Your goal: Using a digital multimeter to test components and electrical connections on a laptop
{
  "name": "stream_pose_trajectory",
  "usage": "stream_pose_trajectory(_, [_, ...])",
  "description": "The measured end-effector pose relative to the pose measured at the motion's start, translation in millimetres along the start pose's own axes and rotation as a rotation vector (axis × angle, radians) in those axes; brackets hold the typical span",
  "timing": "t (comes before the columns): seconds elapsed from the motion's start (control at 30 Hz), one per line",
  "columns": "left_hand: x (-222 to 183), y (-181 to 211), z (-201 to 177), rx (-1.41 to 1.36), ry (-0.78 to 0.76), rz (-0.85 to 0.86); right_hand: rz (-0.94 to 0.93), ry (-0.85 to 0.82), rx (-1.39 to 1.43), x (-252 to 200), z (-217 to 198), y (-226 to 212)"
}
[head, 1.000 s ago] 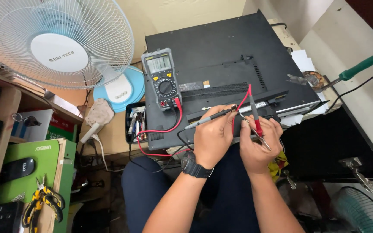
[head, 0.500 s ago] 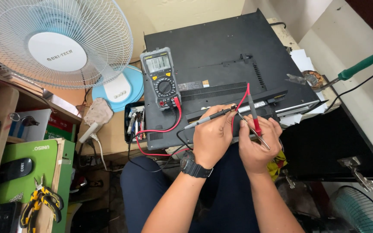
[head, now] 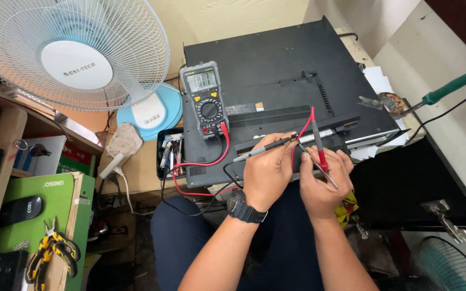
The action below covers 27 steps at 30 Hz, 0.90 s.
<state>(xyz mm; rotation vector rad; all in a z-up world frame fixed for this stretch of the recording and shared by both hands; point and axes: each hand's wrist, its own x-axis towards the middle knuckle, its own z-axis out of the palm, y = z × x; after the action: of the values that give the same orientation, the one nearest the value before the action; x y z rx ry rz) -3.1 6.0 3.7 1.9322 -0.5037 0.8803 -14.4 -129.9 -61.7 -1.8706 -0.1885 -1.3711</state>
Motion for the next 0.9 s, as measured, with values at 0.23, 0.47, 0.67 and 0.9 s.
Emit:
stream_pose_trajectory(0.23, [0.5,1.2,-0.4,-0.004,-0.006,-0.004,0.012,-0.013,-0.008,-0.9,-1.2,1.3])
stream_pose_trajectory(0.47, [1.6,2.8,-2.3,-0.007,-0.011,-0.007,0.006,-0.020,-0.016,1.0,-1.3,-2.4])
stream_pose_trajectory(0.67, [3.1,5.6,-4.4,0.008,-0.021,-0.016,-0.008,-0.017,-0.022,-0.6,-1.3,1.7])
stream_pose_trajectory(0.9, [0.5,3.8,-3.2,0.011,-0.025,-0.024,-0.015,-0.009,-0.015,-0.2,-1.0,2.5])
